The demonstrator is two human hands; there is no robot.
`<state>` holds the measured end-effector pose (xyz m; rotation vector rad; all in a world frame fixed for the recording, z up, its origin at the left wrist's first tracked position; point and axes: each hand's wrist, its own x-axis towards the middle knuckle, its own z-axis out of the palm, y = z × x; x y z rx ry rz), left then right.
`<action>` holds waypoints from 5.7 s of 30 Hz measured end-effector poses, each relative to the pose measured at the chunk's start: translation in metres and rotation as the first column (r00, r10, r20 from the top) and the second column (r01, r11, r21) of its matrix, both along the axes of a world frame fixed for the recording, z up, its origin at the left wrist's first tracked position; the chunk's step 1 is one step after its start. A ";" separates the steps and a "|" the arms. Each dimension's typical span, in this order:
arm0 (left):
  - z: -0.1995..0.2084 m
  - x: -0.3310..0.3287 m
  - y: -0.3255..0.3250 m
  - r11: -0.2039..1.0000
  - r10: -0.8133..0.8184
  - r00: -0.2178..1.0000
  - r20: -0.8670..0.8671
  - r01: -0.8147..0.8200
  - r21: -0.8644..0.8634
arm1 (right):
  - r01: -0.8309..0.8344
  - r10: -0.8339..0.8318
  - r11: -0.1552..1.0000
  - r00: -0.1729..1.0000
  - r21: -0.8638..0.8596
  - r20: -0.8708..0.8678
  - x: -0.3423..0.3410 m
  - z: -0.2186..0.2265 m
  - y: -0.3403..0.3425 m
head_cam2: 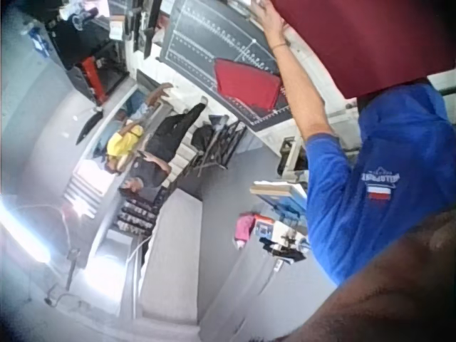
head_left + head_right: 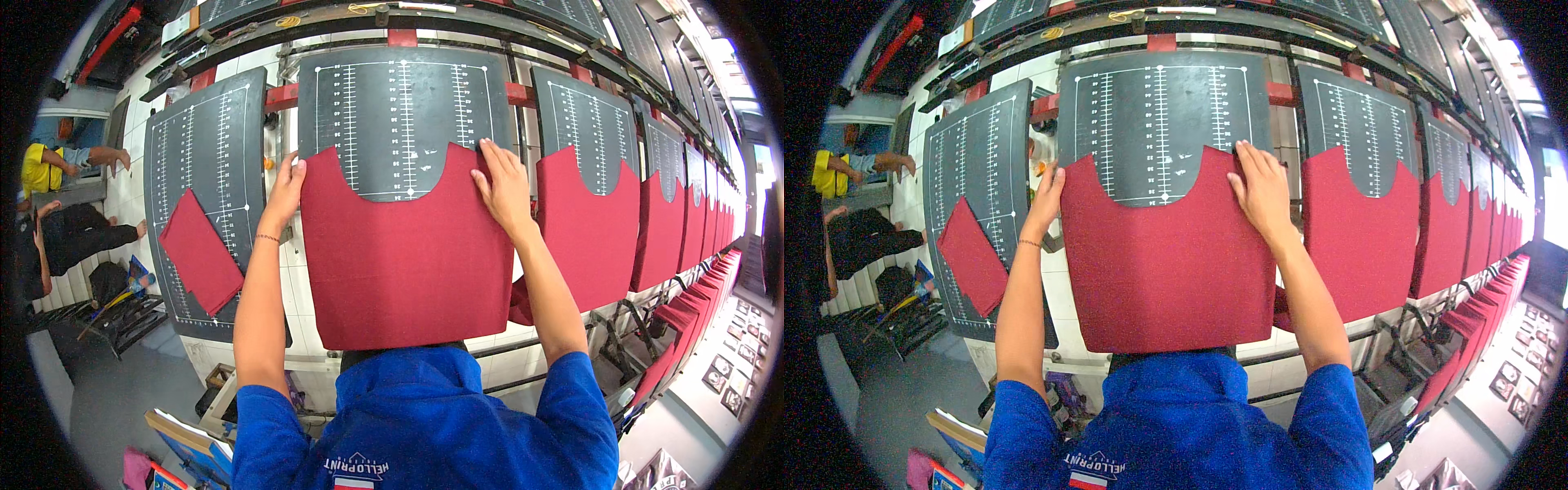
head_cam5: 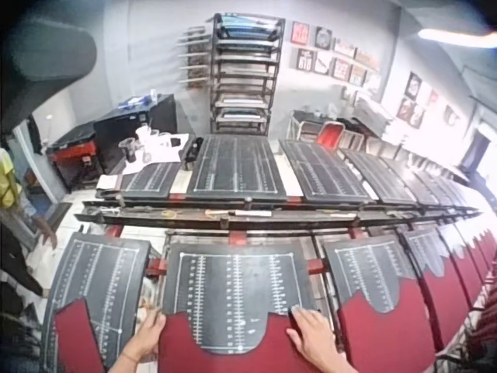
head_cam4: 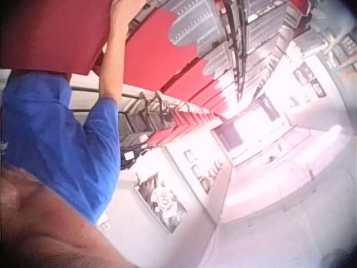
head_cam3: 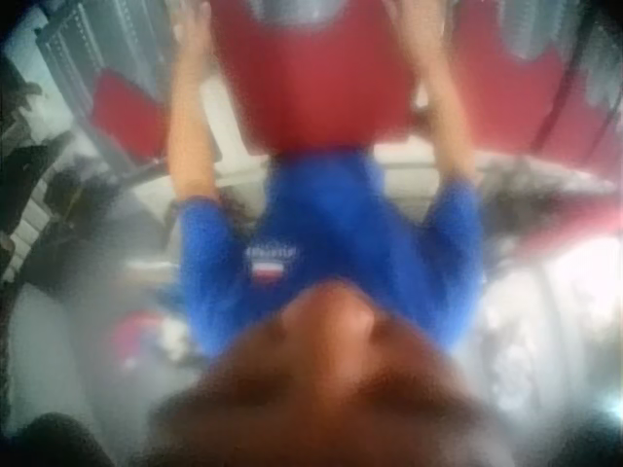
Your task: The person prepares garment pieces for screen printing by smoothing them onto a series of printing platens, then collects and stacks the items from a table.
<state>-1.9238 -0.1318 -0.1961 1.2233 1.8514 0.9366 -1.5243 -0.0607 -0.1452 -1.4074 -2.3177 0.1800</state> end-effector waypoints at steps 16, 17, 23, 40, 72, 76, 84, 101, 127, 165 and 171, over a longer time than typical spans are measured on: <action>0.038 -0.008 0.012 0.970 -0.125 0.919 -0.374 0.192 0.149 | -0.034 0.025 0.999 0.979 -0.039 -0.205 0.007 -0.017 0.026; 0.033 -0.012 0.013 0.964 -0.105 0.919 -0.381 0.189 0.189 | -0.034 0.025 0.998 0.983 -0.050 -0.183 0.005 -0.014 0.029; 0.027 -0.023 0.034 0.939 -0.043 0.893 -0.447 0.189 0.288 | -0.047 0.047 0.999 0.994 0.004 -0.096 0.000 -0.012 0.053; 0.039 -0.013 0.051 0.955 -0.292 0.830 -0.475 0.280 -0.099 | 0.010 -0.011 1.000 1.000 -0.030 -0.007 -0.006 -0.020 0.064; 0.035 0.040 -0.193 0.929 0.120 0.961 -0.249 -0.197 -0.315 | -0.047 -0.812 0.179 0.556 -0.983 -0.175 0.133 -0.050 -0.164; 0.072 0.012 -0.213 0.930 0.006 0.961 -0.275 -0.107 -0.353 | -0.022 -0.697 0.211 0.697 -0.977 -0.166 0.131 0.013 -0.164; 0.068 -0.034 -0.235 0.897 0.167 0.983 -0.074 -0.183 -0.403 | 0.073 -0.609 0.253 0.787 -0.965 -0.100 0.186 0.020 -0.189; 0.084 0.022 -0.231 0.978 0.206 0.849 -0.486 -0.189 0.086 | 0.495 -0.604 0.613 0.796 -0.616 0.039 0.187 0.013 -0.215; -0.086 0.059 -0.248 0.885 0.446 0.275 0.852 0.006 -0.465 | 0.158 -0.183 0.948 0.981 -0.275 -0.067 0.060 0.023 -0.150; -0.050 0.048 -0.314 0.835 0.525 0.762 0.379 -0.375 -0.403 | -0.558 0.596 0.801 0.777 -0.216 0.203 -0.245 -0.006 -0.092; 0.050 0.130 -0.349 0.933 0.191 0.901 -0.389 -0.289 -0.212 | -0.676 0.912 0.263 0.407 -0.688 -0.051 -0.063 0.014 -0.173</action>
